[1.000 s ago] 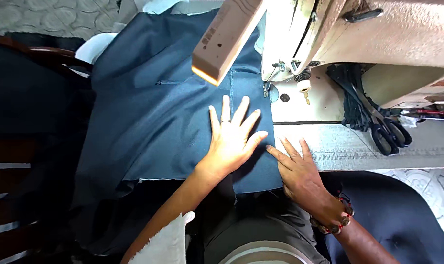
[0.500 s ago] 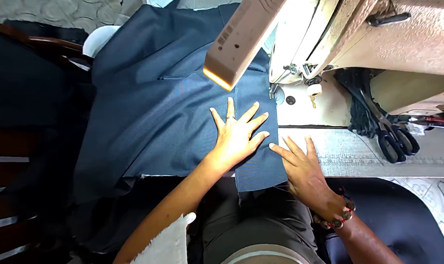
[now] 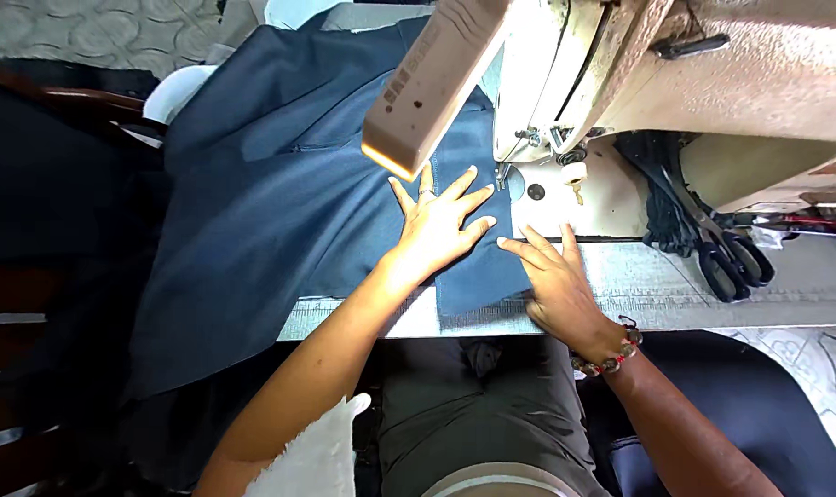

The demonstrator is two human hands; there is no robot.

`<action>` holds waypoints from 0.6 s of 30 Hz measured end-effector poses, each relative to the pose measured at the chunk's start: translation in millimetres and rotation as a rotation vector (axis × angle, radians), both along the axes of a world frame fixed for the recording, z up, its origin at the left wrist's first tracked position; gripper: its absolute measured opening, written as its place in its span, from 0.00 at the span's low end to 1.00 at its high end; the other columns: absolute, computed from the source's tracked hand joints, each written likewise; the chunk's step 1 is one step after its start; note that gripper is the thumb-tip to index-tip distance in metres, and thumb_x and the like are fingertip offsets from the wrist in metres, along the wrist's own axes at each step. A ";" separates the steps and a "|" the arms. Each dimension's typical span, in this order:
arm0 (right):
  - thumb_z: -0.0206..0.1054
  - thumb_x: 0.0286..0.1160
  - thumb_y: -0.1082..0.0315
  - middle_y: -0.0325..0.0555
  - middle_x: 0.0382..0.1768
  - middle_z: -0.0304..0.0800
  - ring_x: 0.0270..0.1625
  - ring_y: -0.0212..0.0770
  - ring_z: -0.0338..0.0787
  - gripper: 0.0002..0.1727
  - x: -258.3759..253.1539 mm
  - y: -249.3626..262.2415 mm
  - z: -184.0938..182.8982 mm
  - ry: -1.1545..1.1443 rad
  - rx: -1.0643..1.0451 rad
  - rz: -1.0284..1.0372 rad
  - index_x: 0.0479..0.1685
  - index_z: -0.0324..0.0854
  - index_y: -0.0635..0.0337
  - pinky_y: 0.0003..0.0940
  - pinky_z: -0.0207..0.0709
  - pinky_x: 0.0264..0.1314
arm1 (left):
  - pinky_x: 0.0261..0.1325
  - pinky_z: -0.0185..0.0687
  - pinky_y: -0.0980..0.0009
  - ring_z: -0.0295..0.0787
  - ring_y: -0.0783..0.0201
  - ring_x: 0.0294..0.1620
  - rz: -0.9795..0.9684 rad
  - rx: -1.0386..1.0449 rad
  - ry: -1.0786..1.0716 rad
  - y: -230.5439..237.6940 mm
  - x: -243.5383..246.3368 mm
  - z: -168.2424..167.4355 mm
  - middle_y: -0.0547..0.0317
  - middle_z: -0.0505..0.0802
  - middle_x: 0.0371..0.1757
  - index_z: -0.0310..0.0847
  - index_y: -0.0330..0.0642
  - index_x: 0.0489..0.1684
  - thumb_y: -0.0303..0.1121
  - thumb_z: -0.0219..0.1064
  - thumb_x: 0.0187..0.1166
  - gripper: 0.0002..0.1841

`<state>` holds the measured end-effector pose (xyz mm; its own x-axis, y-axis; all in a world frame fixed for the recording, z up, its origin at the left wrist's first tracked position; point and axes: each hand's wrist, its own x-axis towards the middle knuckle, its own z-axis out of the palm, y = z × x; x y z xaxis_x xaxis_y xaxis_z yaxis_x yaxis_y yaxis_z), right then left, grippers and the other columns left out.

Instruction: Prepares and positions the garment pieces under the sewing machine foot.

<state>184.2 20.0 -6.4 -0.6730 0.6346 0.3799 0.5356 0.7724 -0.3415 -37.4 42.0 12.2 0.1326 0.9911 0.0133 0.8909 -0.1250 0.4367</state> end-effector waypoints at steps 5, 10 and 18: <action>0.61 0.62 0.78 0.44 0.71 0.89 0.82 0.58 0.78 0.12 0.8 1.6 -5.7 0.014 -0.016 -0.001 0.38 0.91 0.67 0.81 0.44 0.83 | 0.73 0.19 0.09 0.46 0.23 0.91 -0.093 0.294 0.038 1.6 -2.4 -8.2 0.50 0.73 0.88 0.86 0.58 0.73 0.54 0.56 0.86 0.24; 0.61 0.65 0.73 0.50 0.64 0.92 0.81 0.62 0.78 0.12 2.6 2.2 -6.3 0.046 -0.046 0.007 0.34 0.90 0.66 0.79 0.47 0.84 | 0.86 0.27 0.22 0.51 0.40 0.95 -0.323 0.086 -0.057 -51.4 13.6 5.0 0.47 0.71 0.89 0.65 0.40 0.89 0.78 0.56 0.68 0.55; 0.56 0.79 0.65 0.59 0.72 0.85 0.83 0.75 0.69 0.20 14.2 -18.4 -3.1 0.034 -0.017 -0.107 0.60 0.93 0.50 0.86 0.40 0.81 | 0.86 0.64 0.46 0.82 0.45 0.78 -0.179 0.279 -0.387 -71.6 -4.4 6.8 0.42 0.91 0.68 0.85 0.28 0.65 0.23 0.56 0.79 0.20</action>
